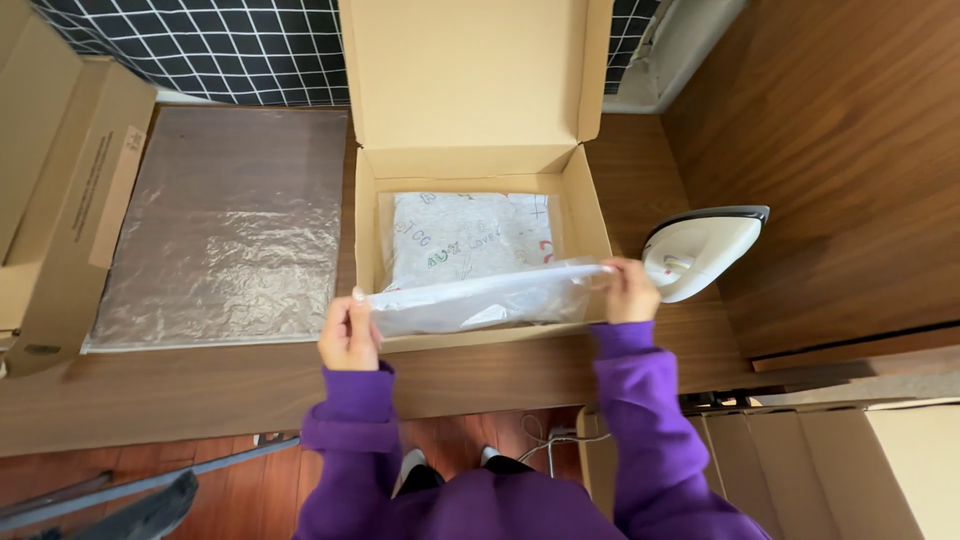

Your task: The person is unboxing new garments from cardboard boxes, removing them from protective plastic bags, and hanging them on a clothing rack.

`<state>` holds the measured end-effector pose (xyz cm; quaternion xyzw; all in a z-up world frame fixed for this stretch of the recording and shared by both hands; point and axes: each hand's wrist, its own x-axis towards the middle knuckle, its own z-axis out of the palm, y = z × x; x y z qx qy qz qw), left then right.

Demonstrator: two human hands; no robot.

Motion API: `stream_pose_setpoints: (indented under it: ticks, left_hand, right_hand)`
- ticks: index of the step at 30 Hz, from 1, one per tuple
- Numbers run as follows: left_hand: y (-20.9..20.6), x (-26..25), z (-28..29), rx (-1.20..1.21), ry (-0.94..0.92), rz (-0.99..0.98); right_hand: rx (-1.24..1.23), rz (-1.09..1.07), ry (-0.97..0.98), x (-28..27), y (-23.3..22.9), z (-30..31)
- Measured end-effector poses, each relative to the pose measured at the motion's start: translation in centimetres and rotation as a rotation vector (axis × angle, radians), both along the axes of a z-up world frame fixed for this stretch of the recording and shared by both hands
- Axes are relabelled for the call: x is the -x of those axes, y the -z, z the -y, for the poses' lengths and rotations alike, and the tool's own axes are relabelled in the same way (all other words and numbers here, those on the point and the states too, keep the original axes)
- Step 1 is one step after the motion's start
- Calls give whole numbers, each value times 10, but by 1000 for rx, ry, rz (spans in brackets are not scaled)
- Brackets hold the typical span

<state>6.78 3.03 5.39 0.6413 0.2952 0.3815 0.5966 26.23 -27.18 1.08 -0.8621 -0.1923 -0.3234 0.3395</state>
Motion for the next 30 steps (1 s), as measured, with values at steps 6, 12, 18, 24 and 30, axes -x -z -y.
stream_pose_setpoints:
  ticks: [6, 12, 18, 24, 30]
  left_hand:
    - [13, -7, -10, 52, 26, -29]
    - [-5, -21, 15, -442, -283, -4]
    - [-11, -50, 84, -950, 153, 201]
    - [-15, -49, 138, -953, 405, 259]
    - [-11, -49, 141, -959, 425, 195]
  right_hand:
    - [-174, -157, -163, 41, -31, 7]
    - [-388, -260, -212, 70, -43, -2]
    - [-422, -242, -241, 91, -61, -21]
    - [-437, -239, -243, 105, -73, -26]
    - [-449, -260, -247, 111, -74, -25]
